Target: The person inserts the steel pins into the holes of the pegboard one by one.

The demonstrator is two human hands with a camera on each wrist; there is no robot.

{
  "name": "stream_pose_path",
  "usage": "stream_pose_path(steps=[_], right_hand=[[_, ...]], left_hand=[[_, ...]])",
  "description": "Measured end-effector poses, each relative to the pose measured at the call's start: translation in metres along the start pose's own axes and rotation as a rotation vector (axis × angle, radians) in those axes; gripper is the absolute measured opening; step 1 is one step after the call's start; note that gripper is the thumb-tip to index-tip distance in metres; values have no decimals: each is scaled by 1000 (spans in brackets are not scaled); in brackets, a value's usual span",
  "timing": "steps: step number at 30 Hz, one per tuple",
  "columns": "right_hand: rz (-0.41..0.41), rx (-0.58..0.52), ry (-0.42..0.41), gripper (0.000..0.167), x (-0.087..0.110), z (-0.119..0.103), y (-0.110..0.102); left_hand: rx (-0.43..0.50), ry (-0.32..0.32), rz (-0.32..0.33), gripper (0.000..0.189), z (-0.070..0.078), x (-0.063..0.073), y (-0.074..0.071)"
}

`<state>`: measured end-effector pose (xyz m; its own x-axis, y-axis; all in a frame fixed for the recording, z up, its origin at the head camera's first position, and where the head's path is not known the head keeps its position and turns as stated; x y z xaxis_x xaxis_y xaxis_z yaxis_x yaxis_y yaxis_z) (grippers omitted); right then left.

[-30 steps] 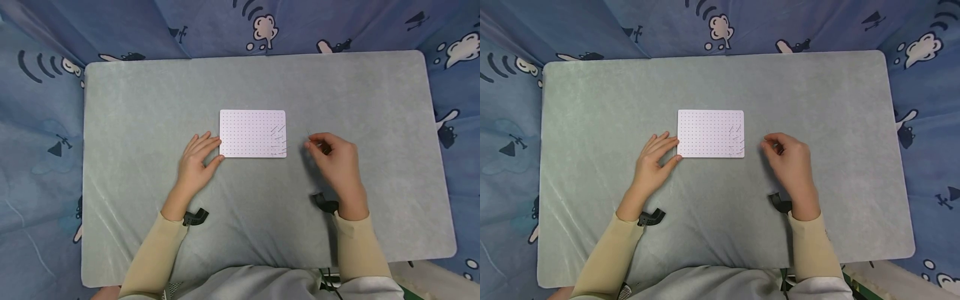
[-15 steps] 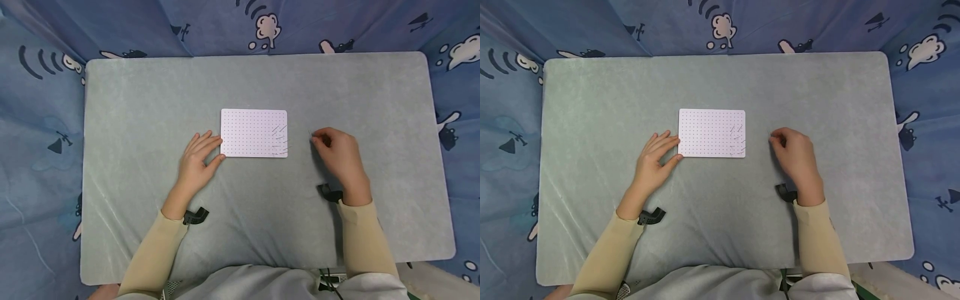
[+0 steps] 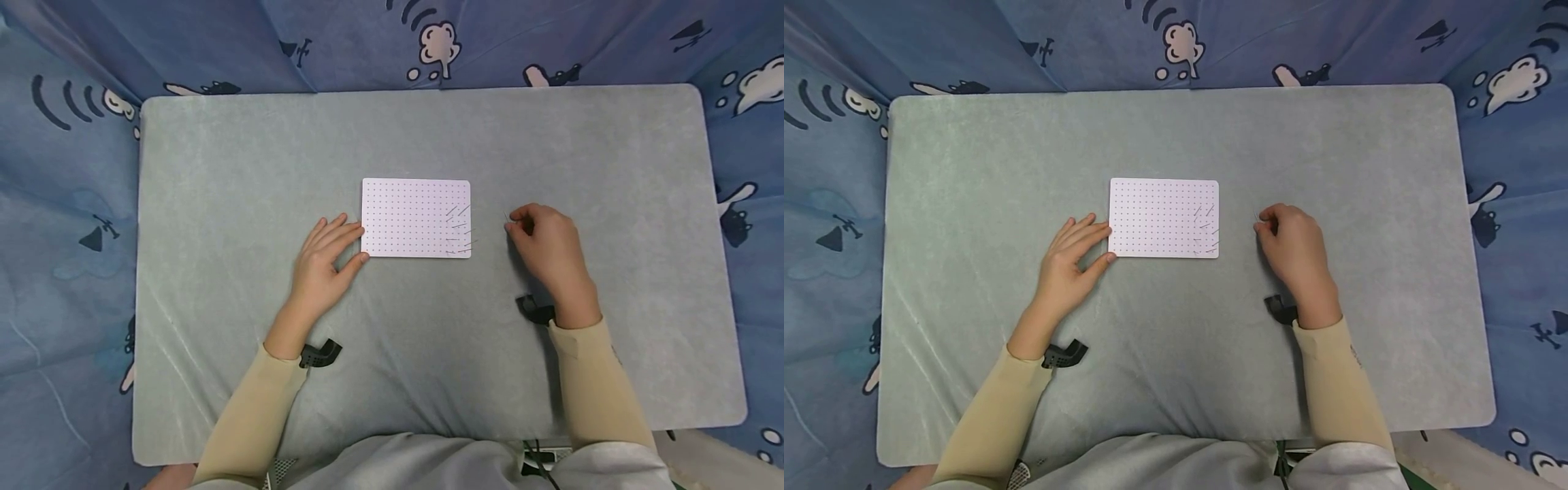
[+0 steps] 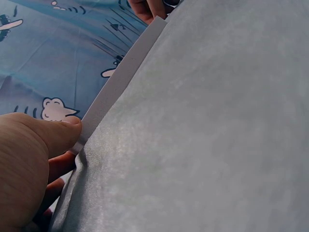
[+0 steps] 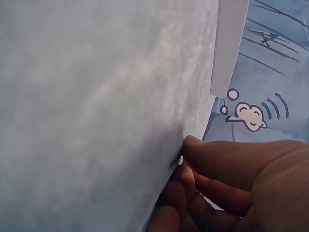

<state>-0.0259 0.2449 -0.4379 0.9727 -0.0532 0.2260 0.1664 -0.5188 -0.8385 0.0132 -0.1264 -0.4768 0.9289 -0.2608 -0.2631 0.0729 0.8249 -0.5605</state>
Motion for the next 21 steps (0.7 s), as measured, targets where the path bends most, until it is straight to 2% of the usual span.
stream_pose_path(steps=[9, 15, 21], right_hand=[[-2, 7, -6, 22, -1, -2, -2], [-2, 61, -8, 22, 1, -7, -1], [28, 139, -57, 21, 3, -15, 2]], left_hand=[[-5, 2, 3, 46, 1, 0, 0], [0, 1, 4, 45, 1, 0, 0], [-8, -4, -7, 45, 1, 0, 0]])
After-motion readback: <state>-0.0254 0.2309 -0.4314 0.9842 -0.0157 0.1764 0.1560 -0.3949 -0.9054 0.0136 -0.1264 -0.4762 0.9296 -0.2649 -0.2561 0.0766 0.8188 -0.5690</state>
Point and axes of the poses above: each hand's wrist, its own x-axis away from the middle knuckle, its own y-axis out of the palm, z = x × y, the point moved 5 cm from there along -x, towards the middle knuckle, and after that the axes turned 3 degrees about y, right-handed, at the moved point
